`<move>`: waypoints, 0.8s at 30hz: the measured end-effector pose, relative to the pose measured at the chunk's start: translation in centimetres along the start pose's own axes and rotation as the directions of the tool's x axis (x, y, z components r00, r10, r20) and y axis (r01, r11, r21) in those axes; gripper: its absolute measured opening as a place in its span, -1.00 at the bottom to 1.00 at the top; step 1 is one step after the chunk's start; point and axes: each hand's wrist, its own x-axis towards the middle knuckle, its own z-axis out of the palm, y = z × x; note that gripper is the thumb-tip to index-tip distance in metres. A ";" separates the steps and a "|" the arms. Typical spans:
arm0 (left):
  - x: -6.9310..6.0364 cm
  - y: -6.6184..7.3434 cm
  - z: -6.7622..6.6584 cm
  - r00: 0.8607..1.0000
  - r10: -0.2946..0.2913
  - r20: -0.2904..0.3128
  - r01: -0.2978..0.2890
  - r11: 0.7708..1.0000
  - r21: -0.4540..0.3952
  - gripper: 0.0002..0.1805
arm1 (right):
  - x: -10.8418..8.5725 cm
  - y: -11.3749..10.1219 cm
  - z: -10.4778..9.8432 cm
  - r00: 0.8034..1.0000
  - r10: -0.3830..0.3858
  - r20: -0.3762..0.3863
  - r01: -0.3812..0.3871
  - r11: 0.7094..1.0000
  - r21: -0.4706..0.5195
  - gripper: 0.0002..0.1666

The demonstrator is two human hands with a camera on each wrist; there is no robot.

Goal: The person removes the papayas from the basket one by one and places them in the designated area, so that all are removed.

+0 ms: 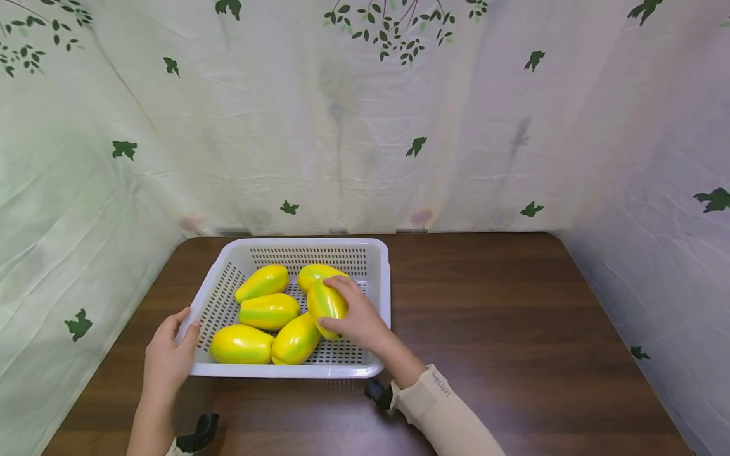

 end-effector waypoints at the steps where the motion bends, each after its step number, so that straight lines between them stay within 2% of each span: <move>1: 0.0 0.0 0.0 1.000 -0.004 -0.001 0.004 1.000 -0.005 -0.48 | 0.0 0.0 -0.1 1.000 -0.004 -0.009 0.004 1.000 0.025 -0.27; 8: -0.1 0.0 0.1 1.000 -0.020 -0.011 0.020 0.999 -0.037 -0.52 | -0.3 0.0 -0.4 0.998 -0.054 -0.012 0.055 0.987 0.151 -0.26; 13: -0.2 0.1 0.1 0.999 -0.036 -0.014 0.035 0.998 -0.052 -0.52 | -1.3 -2.0 -1.6 0.996 -0.093 -0.009 0.093 0.971 0.221 -0.26; 17: -0.3 0.1 0.0 0.999 -0.045 -0.018 0.044 0.997 -0.058 -0.51 | -1.9 -3.2 -2.7 0.996 -0.093 -0.018 0.094 0.966 0.242 -0.27; 24: -0.2 0.2 0.1 0.999 -0.053 -0.014 0.052 0.996 -0.069 -0.51 | -2.3 -2.6 -4.5 0.984 -0.133 -0.119 0.160 0.953 0.257 -0.25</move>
